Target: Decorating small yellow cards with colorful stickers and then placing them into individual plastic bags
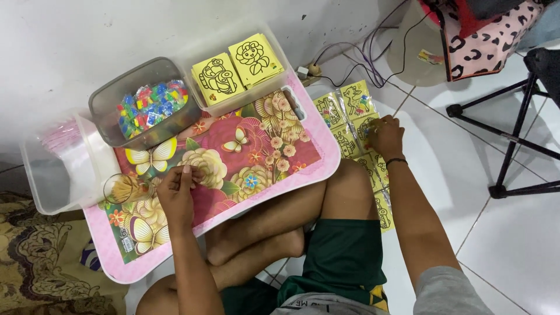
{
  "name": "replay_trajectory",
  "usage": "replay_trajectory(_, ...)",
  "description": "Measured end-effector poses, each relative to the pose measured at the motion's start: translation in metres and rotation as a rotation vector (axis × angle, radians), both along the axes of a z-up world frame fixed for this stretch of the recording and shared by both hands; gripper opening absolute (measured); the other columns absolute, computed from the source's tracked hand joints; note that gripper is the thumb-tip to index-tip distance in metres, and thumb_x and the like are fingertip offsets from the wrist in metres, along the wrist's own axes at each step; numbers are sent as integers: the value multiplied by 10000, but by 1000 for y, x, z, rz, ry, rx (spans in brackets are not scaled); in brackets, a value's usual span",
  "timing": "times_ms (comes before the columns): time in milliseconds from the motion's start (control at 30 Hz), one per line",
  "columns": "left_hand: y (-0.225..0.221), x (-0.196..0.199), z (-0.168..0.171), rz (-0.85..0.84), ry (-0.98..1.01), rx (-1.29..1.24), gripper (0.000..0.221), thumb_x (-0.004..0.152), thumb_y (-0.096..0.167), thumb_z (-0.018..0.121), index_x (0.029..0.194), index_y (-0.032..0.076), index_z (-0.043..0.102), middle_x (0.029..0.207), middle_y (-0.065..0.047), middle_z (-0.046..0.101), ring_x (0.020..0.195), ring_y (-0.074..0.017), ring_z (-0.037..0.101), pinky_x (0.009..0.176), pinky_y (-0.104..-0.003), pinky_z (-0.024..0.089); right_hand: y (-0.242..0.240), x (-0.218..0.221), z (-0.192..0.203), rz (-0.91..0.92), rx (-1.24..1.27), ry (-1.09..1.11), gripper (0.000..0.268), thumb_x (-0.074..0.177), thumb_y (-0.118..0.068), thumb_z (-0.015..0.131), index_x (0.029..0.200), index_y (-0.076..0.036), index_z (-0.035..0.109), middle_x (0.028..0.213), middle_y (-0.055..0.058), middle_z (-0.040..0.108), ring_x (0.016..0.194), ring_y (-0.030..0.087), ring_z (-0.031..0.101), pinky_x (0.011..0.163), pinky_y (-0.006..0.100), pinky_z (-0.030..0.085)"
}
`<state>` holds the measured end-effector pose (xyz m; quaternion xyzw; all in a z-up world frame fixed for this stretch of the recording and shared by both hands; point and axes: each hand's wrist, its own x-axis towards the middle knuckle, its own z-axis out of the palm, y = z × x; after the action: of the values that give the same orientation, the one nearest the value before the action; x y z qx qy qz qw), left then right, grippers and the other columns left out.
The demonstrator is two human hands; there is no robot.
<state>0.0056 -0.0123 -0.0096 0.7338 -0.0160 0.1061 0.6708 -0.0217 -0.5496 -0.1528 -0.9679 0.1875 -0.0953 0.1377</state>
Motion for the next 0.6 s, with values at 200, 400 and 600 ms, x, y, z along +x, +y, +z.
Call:
replay_trajectory(200, 2, 0, -1, -5, -1, 31, 230, 1093, 128, 584, 931, 21, 707, 795, -158, 718, 659, -168, 608, 642, -246, 453, -18, 12, -51, -30, 8, 133, 231, 906, -216, 694, 1134, -234, 725, 1225, 87, 590, 1193, 347, 548, 934, 567, 465)
replay_trajectory(400, 6, 2, -8, -9, -35, 48, 219, 1065, 145, 604, 910, 31, 708, 767, -147, 711, 666, -181, 622, 645, -266, 483, -5, 19, -26, -90, 101, -12, 276, 898, -154, 648, 1160, -218, 707, 1333, 126, 534, 1240, 391, 483, 960, 576, 401)
replay_trajectory(600, 8, 1, -21, -15, 22, -38, 186, 1037, 162, 609, 895, 80, 697, 758, -87, 704, 706, -170, 636, 691, -279, 509, 58, 46, 67, 67, 58, -630, 354, 766, -15, 783, 1094, -125, 708, 1104, 192, 547, 1044, 468, 557, 888, 585, 438)
